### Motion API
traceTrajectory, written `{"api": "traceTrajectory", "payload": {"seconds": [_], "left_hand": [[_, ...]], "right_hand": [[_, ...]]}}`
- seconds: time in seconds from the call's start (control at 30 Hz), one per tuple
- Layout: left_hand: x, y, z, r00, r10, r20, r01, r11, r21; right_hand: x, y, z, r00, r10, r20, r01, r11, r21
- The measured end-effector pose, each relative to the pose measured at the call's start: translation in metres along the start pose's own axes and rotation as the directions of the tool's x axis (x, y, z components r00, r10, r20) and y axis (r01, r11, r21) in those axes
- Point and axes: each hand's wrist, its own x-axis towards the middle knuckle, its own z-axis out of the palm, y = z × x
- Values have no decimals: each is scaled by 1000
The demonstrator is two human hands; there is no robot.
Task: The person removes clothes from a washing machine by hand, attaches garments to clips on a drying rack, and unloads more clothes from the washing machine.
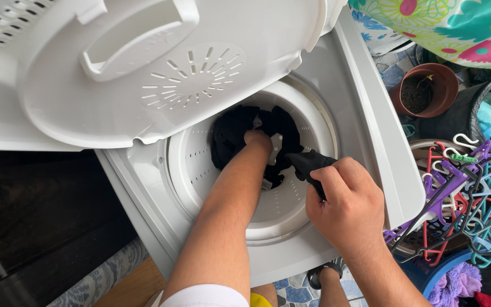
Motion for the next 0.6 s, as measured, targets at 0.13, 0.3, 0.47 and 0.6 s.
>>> {"api": "traceTrajectory", "payload": {"seconds": [0.13, 0.3, 0.47, 0.6], "left_hand": [[-56, -7, -57, 983, 106, 147, -136, 968, 211], [-102, -35, -174, 935, 191, 299, -189, 981, -34], [-86, -43, -154, 952, -93, 291, 107, 994, -33], [-64, -1, -113, 965, 112, -236, -2, 906, 422]], "right_hand": [[0, -1, 0, 1000, 5, 16, -5, 1000, -3], [1, -2, 0, 1000, -12, -19, 12, 1000, 9], [1, -5, 0, 1000, -11, -16, 12, 1000, 9], [-2, -4, 4, 999, -21, -33, 21, 1000, -20]]}}
